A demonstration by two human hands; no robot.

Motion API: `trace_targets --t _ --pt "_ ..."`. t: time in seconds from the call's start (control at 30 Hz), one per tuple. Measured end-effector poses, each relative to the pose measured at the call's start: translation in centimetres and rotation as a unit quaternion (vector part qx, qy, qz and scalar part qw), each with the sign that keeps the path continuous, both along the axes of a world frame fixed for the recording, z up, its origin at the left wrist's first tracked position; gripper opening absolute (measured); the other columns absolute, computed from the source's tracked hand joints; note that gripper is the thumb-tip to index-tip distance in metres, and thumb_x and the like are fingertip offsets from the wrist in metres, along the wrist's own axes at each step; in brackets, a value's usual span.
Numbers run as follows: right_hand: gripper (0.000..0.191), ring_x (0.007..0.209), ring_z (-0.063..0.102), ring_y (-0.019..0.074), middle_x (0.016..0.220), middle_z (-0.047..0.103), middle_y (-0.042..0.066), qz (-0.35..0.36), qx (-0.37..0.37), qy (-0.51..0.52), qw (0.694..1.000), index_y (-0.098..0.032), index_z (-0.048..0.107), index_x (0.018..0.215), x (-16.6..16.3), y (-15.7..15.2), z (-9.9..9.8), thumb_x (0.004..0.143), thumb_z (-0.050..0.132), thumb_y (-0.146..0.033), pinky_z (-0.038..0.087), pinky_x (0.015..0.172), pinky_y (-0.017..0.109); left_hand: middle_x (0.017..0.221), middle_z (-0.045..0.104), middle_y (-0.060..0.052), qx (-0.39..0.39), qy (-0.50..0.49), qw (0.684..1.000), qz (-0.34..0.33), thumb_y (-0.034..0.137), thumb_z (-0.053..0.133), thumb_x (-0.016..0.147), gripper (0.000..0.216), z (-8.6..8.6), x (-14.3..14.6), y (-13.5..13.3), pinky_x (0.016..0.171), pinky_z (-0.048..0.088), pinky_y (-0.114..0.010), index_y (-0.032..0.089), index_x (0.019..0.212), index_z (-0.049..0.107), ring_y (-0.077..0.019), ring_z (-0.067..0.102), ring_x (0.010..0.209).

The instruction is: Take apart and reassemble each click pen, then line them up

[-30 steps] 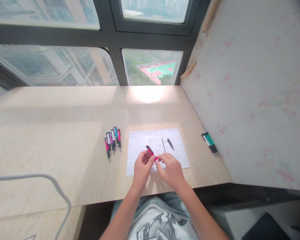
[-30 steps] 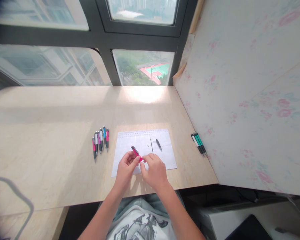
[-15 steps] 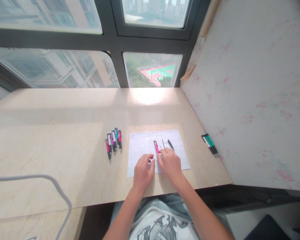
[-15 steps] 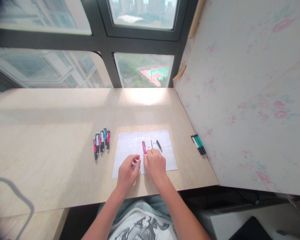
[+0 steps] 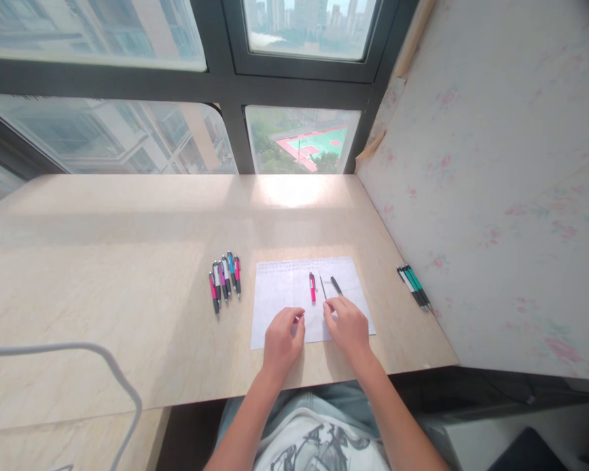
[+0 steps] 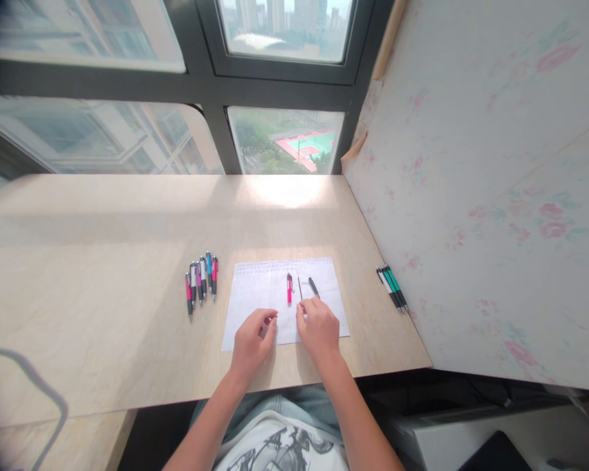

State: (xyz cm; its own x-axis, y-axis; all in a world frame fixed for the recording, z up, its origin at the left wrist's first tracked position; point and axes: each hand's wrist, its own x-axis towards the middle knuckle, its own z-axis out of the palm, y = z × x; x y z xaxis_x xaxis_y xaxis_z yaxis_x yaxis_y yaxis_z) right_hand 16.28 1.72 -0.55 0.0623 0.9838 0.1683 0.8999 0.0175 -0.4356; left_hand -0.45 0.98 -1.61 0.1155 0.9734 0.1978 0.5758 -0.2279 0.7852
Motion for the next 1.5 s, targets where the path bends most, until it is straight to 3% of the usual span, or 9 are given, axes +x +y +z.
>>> trace_targets --t 0.2,0.4,0.6,0.7,0.87,1.03,1.13,1.37,1.5 --pt "0.027 0.059 0.055 0.0143 0.07 0.064 0.003 -0.023 0.061 0.132 0.989 -0.018 0.066 0.078 3.3 -2.1 -2.0 0.092 0.045 -0.027 0.041 0.062 0.026 0.086 0.068 -0.006 0.02 0.045 0.999 -0.015 0.023 0.048 0.09 0.015 0.4 -0.9 -0.1 0.073 0.047 -0.032 0.021 0.094 0.062 -0.0199 0.063 0.08" --pt "0.028 0.062 0.058 0.017 0.071 0.067 0.005 -0.087 0.081 0.234 0.965 -0.018 0.067 0.076 4.2 -2.4 -2.9 0.089 0.05 -0.037 0.046 0.059 0.027 0.077 0.064 -0.006 0.043 0.144 0.987 -0.048 0.025 0.046 0.091 0.018 0.3 -1.4 0.0 0.069 0.044 -0.034 0.021 0.084 0.062 -0.0211 0.06 0.074" --pt "0.028 0.066 0.062 0.0185 0.073 0.069 0.005 -0.122 0.087 0.285 0.947 -0.017 0.067 0.08 4.6 -2.5 -3.4 0.089 0.053 -0.04 0.049 0.062 0.028 0.078 0.063 -0.005 0.041 0.152 0.986 -0.058 0.024 0.045 0.092 0.017 0.3 -1.4 -0.2 0.07 0.044 -0.033 0.021 0.086 0.061 -0.0212 0.06 0.077" --pt "0.028 0.067 0.061 0.018 0.074 0.068 0.006 -0.117 0.093 0.263 0.953 -0.017 0.066 0.08 4.6 -2.6 -3.3 0.091 0.051 -0.038 0.048 0.062 0.028 0.079 0.063 -0.005 0.041 0.143 0.987 -0.056 0.023 0.047 0.091 0.016 0.2 -1.5 -0.3 0.071 0.044 -0.033 0.021 0.087 0.062 -0.0211 0.06 0.077" --pt "0.03 0.062 0.057 0.0154 0.072 0.066 0.005 -0.048 0.112 0.104 0.987 -0.018 0.067 0.083 3.1 -2.7 -2.8 0.096 0.042 -0.028 0.042 0.064 0.026 0.08 0.065 -0.006 0.049 0.127 0.989 -0.054 0.023 0.047 0.09 0.017 0.2 -1.5 -0.4 0.072 0.045 -0.034 0.021 0.088 0.064 -0.0211 0.06 0.078" --pt "0.019 0.072 0.062 0.0164 0.084 0.067 0.005 -0.039 0.037 -0.02 0.998 -0.021 0.067 0.097 -1.0 -1.2 -1.0 0.094 0.05 -0.029 0.037 0.059 0.025 0.079 0.064 -0.006 0.052 0.108 0.992 -0.048 0.025 0.045 0.092 0.018 0.3 -1.6 -0.5 0.073 0.046 -0.034 0.021 0.088 0.062 -0.021 0.061 0.078" --pt "0.019 0.076 0.063 0.0187 0.089 0.067 0.008 -0.052 -0.005 -0.063 0.997 -0.02 0.064 0.096 -3.0 0.6 0.3 0.092 0.055 -0.035 0.038 0.058 0.026 0.079 0.065 -0.005 0.053 0.087 0.994 -0.035 0.025 0.046 0.092 0.016 0.2 -1.7 -0.5 0.074 0.046 -0.033 0.022 0.088 0.061 -0.0207 0.061 0.077" --pt "0.011 0.068 0.063 0.0176 0.085 0.067 0.007 -0.089 -0.059 -0.076 0.991 -0.018 0.061 0.089 -3.7 2.1 0.7 0.091 0.055 -0.027 0.035 0.053 0.025 0.079 0.066 -0.005 0.028 0.024 0.999 -0.004 0.027 0.049 0.091 0.016 0.6 -1.6 -0.6 0.073 0.046 -0.032 0.021 0.086 0.063 -0.0198 0.061 0.075" --pt "0.011 0.072 0.061 0.0155 0.081 0.064 0.003 -0.003 0.013 0.013 1.0 -0.019 0.061 0.089 -3.5 1.1 1.0 0.091 0.051 -0.024 0.039 0.059 0.024 0.081 0.068 -0.004 -0.049 -0.095 0.993 0.053 0.035 0.055 0.088 0.018 1.2 -1.1 -0.2 0.065 0.046 -0.029 0.021 0.09 0.066 -0.0172 0.059 0.066"
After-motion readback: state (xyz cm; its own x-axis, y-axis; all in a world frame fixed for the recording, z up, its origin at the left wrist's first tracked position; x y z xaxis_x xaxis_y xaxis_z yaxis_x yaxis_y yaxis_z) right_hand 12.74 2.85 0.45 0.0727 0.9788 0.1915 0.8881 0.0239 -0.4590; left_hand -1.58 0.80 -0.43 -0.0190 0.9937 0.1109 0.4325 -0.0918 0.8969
